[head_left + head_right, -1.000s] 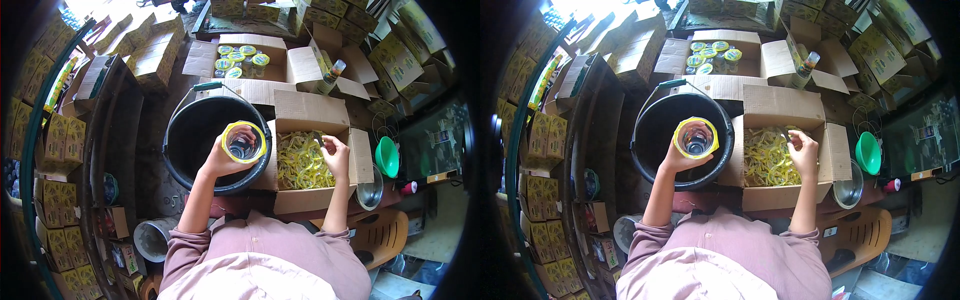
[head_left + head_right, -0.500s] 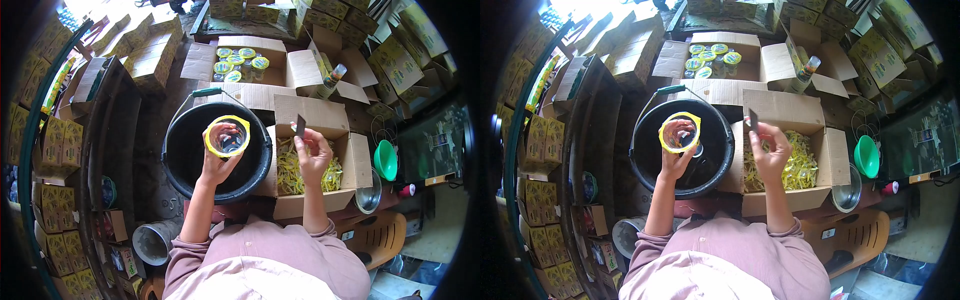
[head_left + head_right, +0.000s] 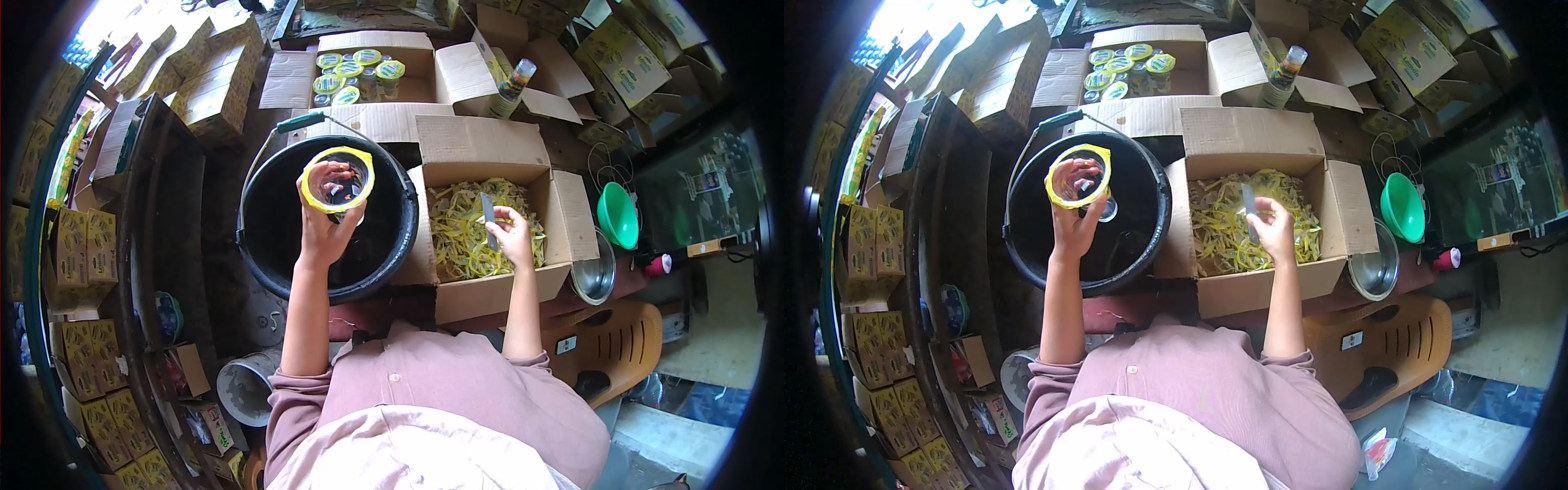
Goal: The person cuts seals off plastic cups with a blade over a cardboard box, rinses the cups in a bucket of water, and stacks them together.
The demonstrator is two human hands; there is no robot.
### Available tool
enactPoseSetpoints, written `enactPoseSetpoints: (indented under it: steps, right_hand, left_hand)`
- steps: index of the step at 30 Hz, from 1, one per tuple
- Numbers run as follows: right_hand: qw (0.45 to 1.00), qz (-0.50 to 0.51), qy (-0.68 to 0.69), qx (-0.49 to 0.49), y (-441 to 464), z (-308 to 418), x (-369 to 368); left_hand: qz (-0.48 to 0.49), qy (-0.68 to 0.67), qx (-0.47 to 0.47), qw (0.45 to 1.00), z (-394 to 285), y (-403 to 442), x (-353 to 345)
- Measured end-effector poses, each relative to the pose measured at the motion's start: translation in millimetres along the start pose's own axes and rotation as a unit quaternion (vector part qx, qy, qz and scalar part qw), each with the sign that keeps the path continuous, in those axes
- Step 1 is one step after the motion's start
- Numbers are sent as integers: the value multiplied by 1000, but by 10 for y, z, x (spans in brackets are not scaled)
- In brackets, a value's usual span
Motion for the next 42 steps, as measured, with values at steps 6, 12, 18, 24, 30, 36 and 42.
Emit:
enactPoseSetpoints:
  steps: [6,12,18,24,30,36,42]
  right_hand:
    - [995,27,91,-12,63,-59,-71]
    - [999,14,44,-15,96,-98,-45]
    - [999,-37,-19,17,-7,126,-83]
    - [979,-90,63,172,-172,1012,-372]
    - [947,-6,83,311,-351,1793,-1100]
    - [920,-16,47,389,-456,1985,-1457]
    - [925,-7,45,377,-475,1892,-1557]
  left_hand:
    - [-4,20,3,1000,-21,-10,29]
    - [18,19,9,1000,17,-23,-2]
    - [11,6,13,1000,-18,-13,0]
    - [27,229,-64,971,-282,48,-14]
    - [9,35,-32,999,-117,-17,-18]
    - [10,-17,3,1000,-13,-50,15]
    - [11,-27,-12,1000,-85,-34,21]
Point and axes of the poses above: each hand's wrist, its own y-axis towards the middle knuckle, its own x-axis out of the back of the hand, z = x × y, the point moved 8 cm from there along y, towards the middle knuckle
